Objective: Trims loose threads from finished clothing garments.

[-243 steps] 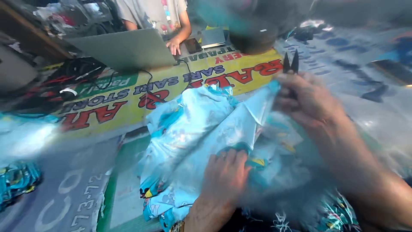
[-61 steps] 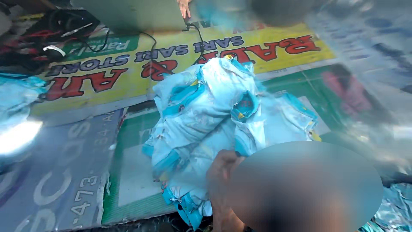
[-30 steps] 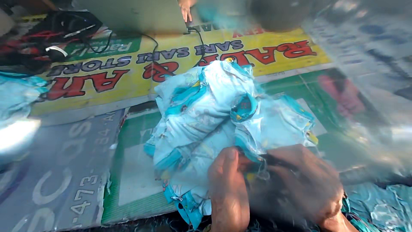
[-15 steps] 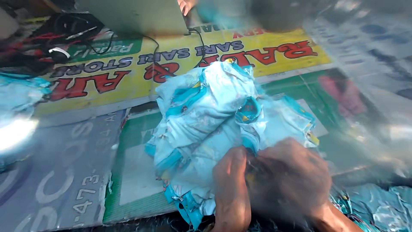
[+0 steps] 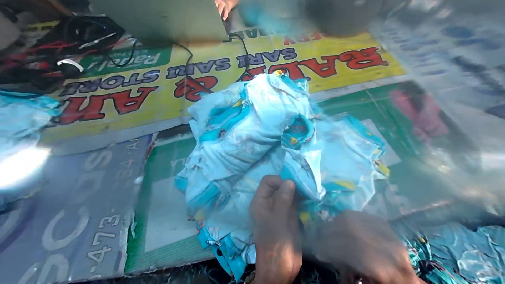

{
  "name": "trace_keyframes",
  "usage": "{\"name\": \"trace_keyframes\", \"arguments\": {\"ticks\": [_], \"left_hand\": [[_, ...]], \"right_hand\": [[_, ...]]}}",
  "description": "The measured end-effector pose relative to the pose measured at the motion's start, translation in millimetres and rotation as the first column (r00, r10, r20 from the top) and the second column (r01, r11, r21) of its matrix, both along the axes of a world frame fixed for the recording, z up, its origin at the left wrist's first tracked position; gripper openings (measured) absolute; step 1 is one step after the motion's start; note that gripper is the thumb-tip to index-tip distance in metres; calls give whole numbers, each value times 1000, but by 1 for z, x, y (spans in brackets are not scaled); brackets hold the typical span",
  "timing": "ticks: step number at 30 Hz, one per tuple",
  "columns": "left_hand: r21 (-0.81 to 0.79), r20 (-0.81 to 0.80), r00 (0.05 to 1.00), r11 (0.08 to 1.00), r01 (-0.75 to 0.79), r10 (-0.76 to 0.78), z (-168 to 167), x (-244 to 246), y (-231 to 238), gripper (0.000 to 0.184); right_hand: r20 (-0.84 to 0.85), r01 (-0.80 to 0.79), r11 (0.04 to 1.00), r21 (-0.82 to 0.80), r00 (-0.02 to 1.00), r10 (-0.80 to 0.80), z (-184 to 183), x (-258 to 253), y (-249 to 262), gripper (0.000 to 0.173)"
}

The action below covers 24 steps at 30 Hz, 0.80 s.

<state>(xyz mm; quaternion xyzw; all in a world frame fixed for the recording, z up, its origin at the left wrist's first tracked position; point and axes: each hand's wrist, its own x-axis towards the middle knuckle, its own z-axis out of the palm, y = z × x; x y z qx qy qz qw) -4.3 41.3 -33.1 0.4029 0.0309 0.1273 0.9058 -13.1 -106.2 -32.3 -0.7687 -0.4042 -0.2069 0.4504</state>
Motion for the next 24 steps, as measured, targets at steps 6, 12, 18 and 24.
{"name": "trace_keyframes", "arguments": {"ticks": [6,12,18,24], "left_hand": [[-49,-17,1000,999,19,-20,-2,2,4,10],[-75,-96,995,997,19,-26,3,1,6,18],[-109,-119,993,994,9,-22,9,0,5,22],[-109,-165,986,994,13,-31,13,-1,4,23]], "right_hand": [[-208,-244,941,-236,958,196,1,-3,-9,17],[-291,-154,988,-17,946,142,7,4,-30,22],[188,435,895,-103,892,-412,4,14,-11,21],[219,458,884,-95,876,-430,4,21,-2,19]]}}
